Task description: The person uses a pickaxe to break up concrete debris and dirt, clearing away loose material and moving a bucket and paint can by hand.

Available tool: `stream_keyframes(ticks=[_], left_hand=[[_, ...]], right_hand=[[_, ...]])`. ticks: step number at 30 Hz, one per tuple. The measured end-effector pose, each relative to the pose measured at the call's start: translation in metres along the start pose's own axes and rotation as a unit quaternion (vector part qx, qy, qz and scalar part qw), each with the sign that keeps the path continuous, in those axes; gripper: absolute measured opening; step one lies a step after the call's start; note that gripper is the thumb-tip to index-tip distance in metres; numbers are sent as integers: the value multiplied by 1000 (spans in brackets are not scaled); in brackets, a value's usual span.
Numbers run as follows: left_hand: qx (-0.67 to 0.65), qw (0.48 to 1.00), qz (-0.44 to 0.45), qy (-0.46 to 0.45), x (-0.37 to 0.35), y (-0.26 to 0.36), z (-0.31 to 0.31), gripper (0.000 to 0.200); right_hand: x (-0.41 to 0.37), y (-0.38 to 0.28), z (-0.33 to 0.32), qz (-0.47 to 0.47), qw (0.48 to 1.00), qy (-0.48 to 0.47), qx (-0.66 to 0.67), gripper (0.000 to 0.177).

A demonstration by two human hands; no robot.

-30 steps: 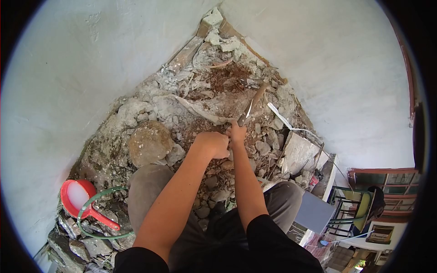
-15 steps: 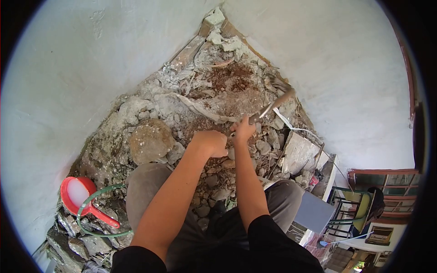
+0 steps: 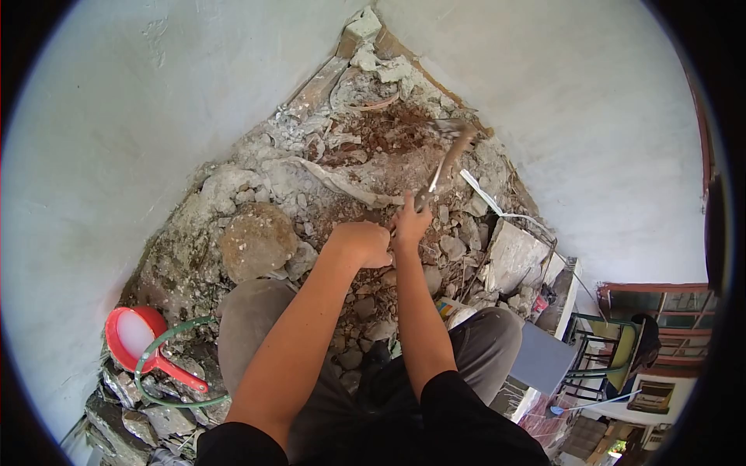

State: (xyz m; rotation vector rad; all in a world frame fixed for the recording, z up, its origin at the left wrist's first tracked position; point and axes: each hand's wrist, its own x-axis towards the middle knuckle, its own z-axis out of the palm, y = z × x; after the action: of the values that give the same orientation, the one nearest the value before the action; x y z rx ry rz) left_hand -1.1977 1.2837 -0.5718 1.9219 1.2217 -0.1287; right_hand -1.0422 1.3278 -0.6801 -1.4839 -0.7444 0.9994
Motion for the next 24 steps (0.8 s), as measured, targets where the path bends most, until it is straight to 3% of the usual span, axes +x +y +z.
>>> stream_keyframes(ticks=[5,8,12,15,17,18,20,24], left_hand=[[5,999,-1,-39,7,4,-1,39],[3,999,6,-47,9,10,-1,39],[2,999,6,-42,12,13,3,39],[6,998,4,-67,11,15,-1,39],[2,998,6,-55,8,16,-1,39],[0,999,7,-42,6,14,-2,40],[5,999,-1,-49,4,13,-5,40],[0,999,-1,-37,2,10,-2,40]], right_hand=[[29,-31,-1,-38,997,42,47,23],[60,-33,-14,143,989,-20,29,20],[61,-42,-23,139,985,-51,-85,22],[63,-55,-29,119,987,-63,-83,21],[62,-58,-31,-18,995,-9,-102,21],[66,-60,-30,-18,994,-16,-104,21],[69,-61,-32,-120,993,11,-10,22],[62,-62,-8,-102,992,55,54,20]])
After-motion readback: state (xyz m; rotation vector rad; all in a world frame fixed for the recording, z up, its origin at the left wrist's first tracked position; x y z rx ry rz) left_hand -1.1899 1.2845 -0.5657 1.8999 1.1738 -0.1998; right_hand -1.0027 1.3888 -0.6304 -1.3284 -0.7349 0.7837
